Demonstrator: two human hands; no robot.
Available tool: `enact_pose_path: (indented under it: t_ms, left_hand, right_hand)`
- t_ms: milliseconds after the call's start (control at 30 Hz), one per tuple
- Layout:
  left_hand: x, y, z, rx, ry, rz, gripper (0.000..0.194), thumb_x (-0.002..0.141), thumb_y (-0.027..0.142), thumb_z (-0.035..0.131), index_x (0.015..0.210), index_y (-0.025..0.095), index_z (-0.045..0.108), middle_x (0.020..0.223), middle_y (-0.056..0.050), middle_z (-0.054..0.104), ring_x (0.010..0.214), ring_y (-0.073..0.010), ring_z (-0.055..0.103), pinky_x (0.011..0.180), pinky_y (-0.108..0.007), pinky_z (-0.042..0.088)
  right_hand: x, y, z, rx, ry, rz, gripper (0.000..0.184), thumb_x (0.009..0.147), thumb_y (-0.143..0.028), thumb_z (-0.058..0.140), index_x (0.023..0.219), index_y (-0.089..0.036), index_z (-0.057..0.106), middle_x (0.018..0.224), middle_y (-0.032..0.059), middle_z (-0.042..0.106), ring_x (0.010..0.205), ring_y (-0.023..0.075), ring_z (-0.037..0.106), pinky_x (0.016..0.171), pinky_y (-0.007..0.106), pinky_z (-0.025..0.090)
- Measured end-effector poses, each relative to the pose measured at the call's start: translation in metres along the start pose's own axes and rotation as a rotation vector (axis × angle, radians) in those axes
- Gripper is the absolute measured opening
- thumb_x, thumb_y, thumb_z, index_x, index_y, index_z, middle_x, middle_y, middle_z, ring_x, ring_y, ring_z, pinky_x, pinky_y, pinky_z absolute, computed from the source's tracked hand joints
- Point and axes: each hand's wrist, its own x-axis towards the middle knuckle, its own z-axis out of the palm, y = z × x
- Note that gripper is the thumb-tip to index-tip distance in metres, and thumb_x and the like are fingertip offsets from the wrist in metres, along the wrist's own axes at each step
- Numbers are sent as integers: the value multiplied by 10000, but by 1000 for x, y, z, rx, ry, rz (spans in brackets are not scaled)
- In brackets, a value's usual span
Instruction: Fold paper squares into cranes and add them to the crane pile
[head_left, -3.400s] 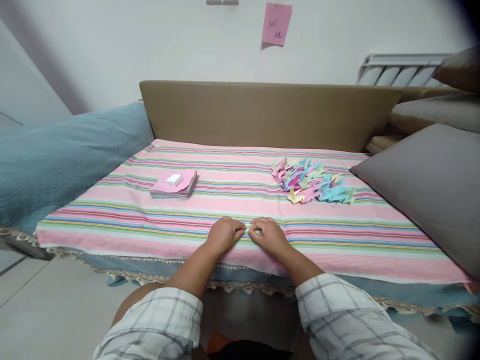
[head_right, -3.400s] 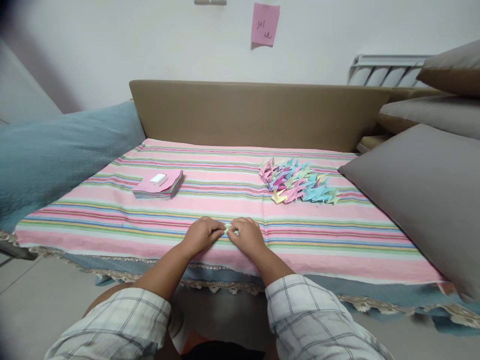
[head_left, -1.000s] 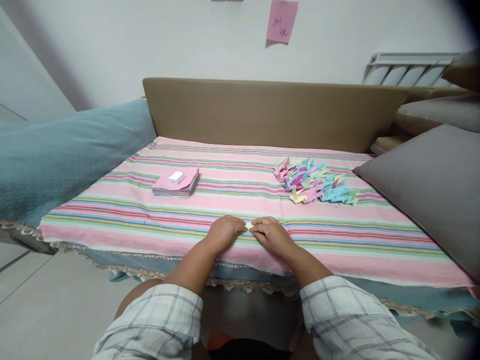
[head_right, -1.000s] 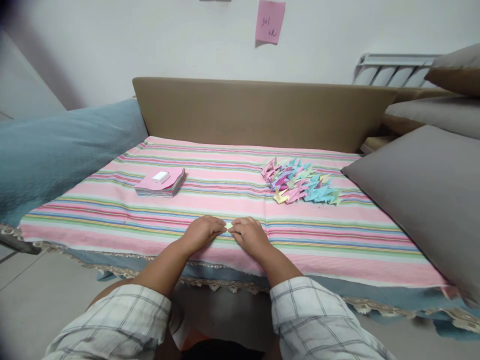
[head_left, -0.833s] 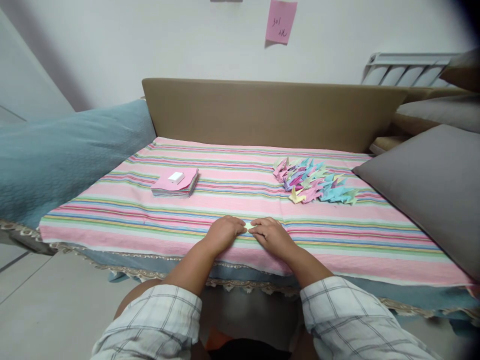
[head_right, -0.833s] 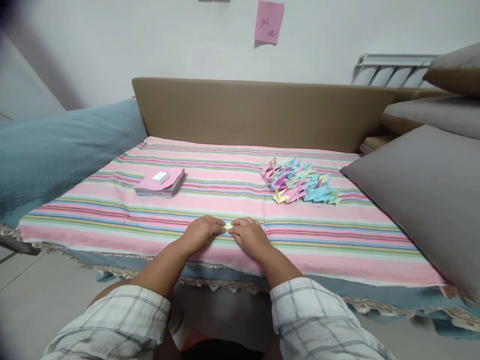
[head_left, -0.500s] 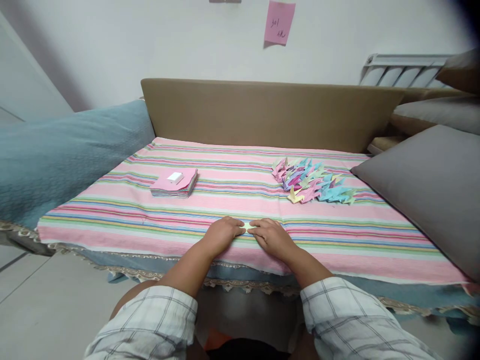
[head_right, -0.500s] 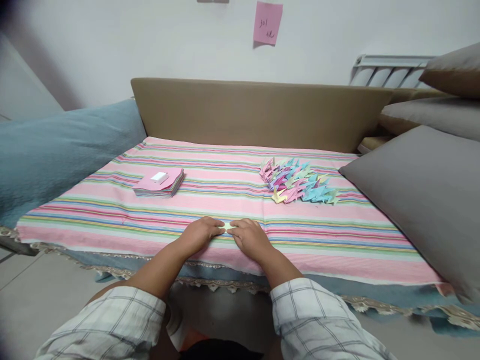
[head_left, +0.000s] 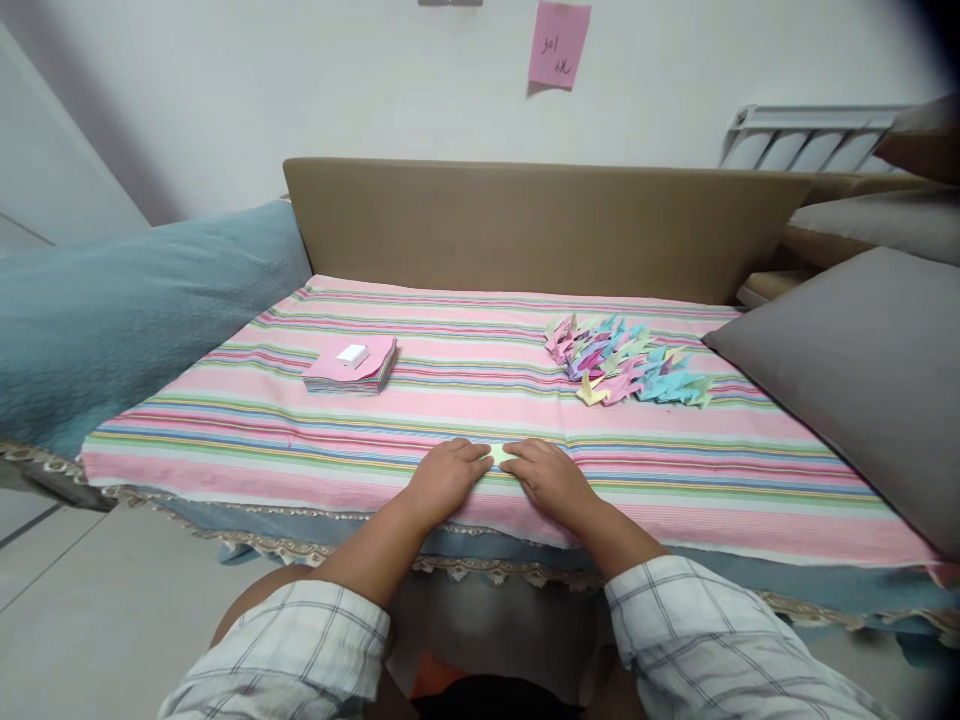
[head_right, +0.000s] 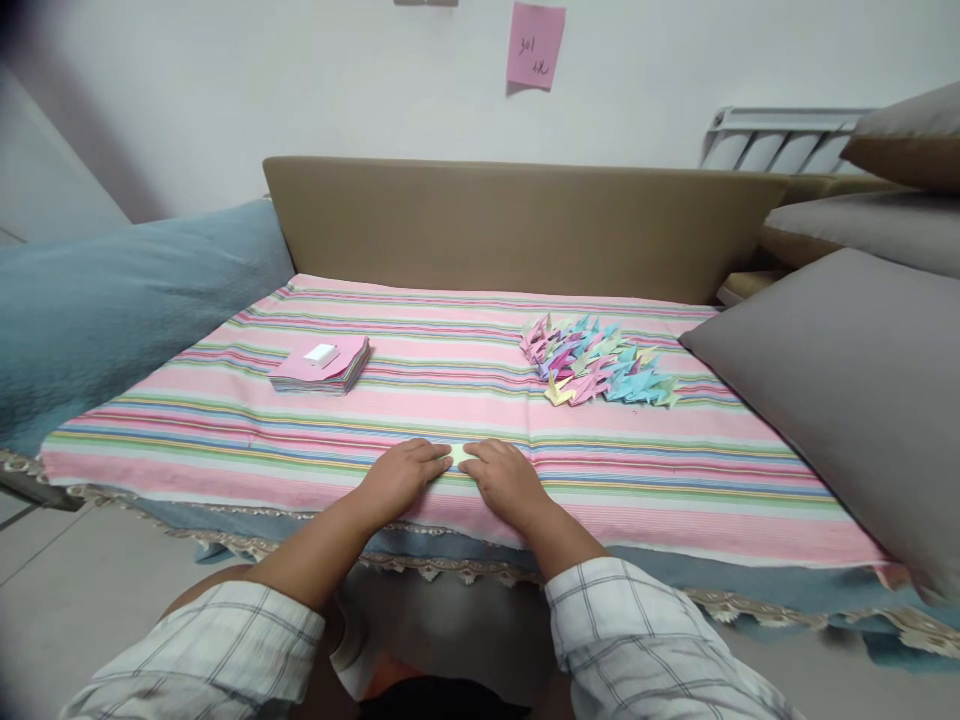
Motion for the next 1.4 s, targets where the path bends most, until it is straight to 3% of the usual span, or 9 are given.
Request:
enact_pose_path:
  t_ms: [367,500,600,733,833,1033,1400]
  left_hand:
    - [0,0,0,-12,-13,-25,271,896,240,481,1135,235,609,1197,-6,629,989,-183,572,857,-323,460]
    - [0,1,0,-16,-8,-26,266,900,242,475,1128,238,612,1190,-7,633,986,-181,570,850,-322,458]
    - [1,0,1,-15,8,-22,258,900,246,473,1113,239,620,1178,-11,639,972,-179,569,836,-323,459]
    - [1,0,2,-6,11,-15,264,896,259,481,1122,238,617,1181,-16,636,967,-178,563,847,-320,450]
    - [-1,0,0,-4,-5,-13,285,898,268,477,1154,247,602,1194,-24,626,974,-178,551,858,-320,440]
    - [-6,1,-6,-1,12,-119,278,899,318,460,1119,331,629,1256,-58,549,1059,-223,498,885,-369,401]
    - [-7,1,-12,-55,-44,-252,250,863,266,512,1038,337,676,1059,-52,568,998,-219,484,824,-331,401]
  right_hand:
    - [-8,13,4,-51,68,9,226,833,-130,524,873,-231,722,1105,71,644,1019,227,534,841,357,477]
    - [-7,17,-1,-75,151,38,253,817,-75,484,736,-189,696,1063,83,658,978,222,544,836,362,473]
    - [-6,12,-5,-35,198,44,247,816,-73,460,836,-177,683,1093,84,653,1014,209,547,904,384,442]
    - [-8,-2,-6,-14,19,-66,358,877,-249,467,1220,-191,553,1324,83,520,1270,222,398,1067,454,285]
    - [-9,-8,-4,-6,-144,-46,511,877,-401,479,1342,-192,433,1420,94,403,1342,249,297,1091,489,231]
    - [-7,-5,-3,22,-210,4,445,910,-364,430,1330,-219,453,1420,85,401,1330,240,330,1088,497,234]
    - [-6,-8,-6,47,-224,34,427,900,-325,458,1315,-222,471,1418,78,402,1330,246,328,1084,510,229]
